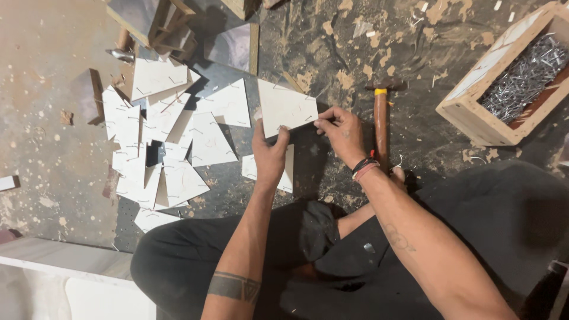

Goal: The person sits on the workshop floor and hammers nails into small white triangular wooden pieces, holding each piece steady with one hand while driving nails with a hammer in the other. They set finished pieces aside, pick up new pieces from a pile, and continue nailing one piece at a time.

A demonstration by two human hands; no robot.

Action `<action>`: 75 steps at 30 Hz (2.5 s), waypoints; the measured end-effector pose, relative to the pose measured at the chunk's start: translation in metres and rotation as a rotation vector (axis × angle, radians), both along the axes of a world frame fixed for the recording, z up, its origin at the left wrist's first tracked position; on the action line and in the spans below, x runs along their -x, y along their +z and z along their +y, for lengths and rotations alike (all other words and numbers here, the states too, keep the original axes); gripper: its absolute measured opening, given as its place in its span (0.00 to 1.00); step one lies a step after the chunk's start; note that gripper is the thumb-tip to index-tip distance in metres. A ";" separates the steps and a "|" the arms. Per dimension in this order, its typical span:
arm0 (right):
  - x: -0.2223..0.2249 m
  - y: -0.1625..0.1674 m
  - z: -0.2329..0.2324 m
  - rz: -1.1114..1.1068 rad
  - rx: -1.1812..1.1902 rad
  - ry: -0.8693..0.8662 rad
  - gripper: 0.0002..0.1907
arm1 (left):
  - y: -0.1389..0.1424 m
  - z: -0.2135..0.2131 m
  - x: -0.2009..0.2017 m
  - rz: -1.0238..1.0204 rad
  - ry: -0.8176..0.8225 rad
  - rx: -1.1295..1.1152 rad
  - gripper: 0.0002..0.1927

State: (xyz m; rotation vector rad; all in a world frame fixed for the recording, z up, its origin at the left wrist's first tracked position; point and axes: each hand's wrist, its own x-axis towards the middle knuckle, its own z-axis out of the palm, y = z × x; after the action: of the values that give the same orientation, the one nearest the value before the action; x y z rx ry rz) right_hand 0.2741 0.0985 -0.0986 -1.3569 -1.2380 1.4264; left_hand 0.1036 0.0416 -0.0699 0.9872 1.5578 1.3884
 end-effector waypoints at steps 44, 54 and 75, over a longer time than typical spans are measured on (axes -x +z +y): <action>-0.030 0.085 -0.135 0.194 0.423 -0.054 0.23 | 0.010 -0.006 0.003 0.158 0.058 -0.007 0.18; -0.030 0.069 -0.143 -0.078 0.269 -0.052 0.28 | 0.010 -0.007 0.001 0.115 0.041 -0.002 0.19; -0.020 0.117 -0.129 0.018 0.201 -0.058 0.16 | 0.003 -0.013 0.006 0.224 0.037 -0.111 0.19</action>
State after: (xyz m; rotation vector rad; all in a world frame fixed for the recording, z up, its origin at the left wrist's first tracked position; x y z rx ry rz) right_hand 0.2942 -0.0302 0.0182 -1.4982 -1.0570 1.5511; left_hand 0.0975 0.0290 -0.0669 1.2218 1.6832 1.4417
